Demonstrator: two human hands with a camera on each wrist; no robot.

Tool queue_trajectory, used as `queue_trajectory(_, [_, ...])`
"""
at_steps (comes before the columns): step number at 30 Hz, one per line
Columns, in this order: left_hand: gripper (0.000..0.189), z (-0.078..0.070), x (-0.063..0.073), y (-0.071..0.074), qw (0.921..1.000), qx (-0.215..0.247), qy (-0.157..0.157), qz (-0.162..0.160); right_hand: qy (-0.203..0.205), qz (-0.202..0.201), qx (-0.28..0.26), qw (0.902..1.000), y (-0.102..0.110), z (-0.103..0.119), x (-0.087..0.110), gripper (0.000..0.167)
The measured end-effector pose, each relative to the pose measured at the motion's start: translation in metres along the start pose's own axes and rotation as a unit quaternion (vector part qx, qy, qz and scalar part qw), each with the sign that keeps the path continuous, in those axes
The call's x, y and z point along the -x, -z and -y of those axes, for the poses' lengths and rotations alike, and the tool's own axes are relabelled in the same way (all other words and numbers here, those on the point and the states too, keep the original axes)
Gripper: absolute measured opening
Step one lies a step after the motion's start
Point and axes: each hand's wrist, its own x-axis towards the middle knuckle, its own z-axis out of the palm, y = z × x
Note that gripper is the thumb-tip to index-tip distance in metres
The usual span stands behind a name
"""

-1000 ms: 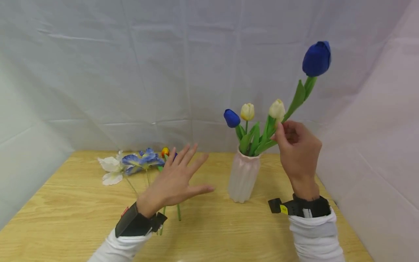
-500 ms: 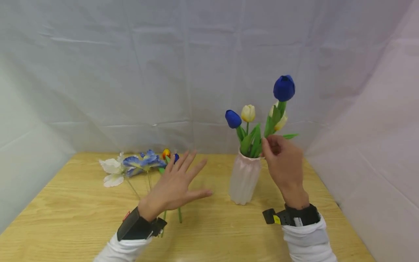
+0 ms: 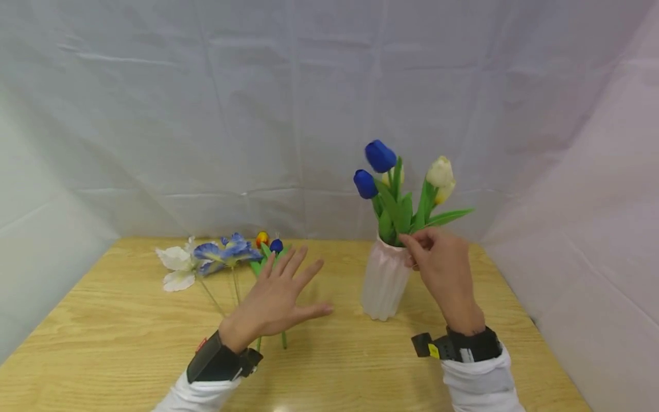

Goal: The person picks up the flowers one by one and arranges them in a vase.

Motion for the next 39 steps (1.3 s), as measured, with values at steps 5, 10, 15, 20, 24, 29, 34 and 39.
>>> queue_trajectory(5, [0.087,0.004,0.004,-0.002,0.9999,0.002,0.011,0.009,-0.024,0.047,-0.014,0.9985,0.003,0.001,0.012,0.028])
queue_trajectory(10, [0.087,0.009,0.007,-0.003,0.9997,0.000,0.020,0.012,-0.007,0.023,-0.016,0.9996,-0.003,0.005,0.017,0.027])
queue_trajectory(15, [0.088,0.013,0.011,-0.004,0.9995,0.001,0.027,0.019,0.013,0.010,-0.053,0.9985,-0.012,0.010,0.020,0.022])
queue_trajectory(20, [0.088,0.018,0.015,-0.006,0.9986,0.008,0.044,0.026,0.045,0.030,-0.106,0.9929,-0.029,0.011,0.024,0.012])
queue_trajectory(24, [0.088,0.023,0.020,-0.010,0.9980,0.021,0.054,0.026,0.083,0.060,-0.141,0.9848,-0.053,0.013,0.032,0.006])
queue_trajectory(29, [0.089,0.031,0.033,-0.018,0.9965,0.033,0.066,0.038,0.091,0.171,-0.110,0.9748,-0.094,0.010,0.050,0.029])
queue_trajectory(34, [0.089,0.042,0.052,-0.031,0.9912,0.051,0.099,0.070,0.080,0.329,-0.025,0.9406,-0.125,0.003,0.072,0.060])
queue_trajectory(39, [0.090,0.046,0.062,-0.038,0.9888,0.053,0.115,0.080,0.059,0.352,0.000,0.9341,-0.137,-0.002,0.082,0.059])
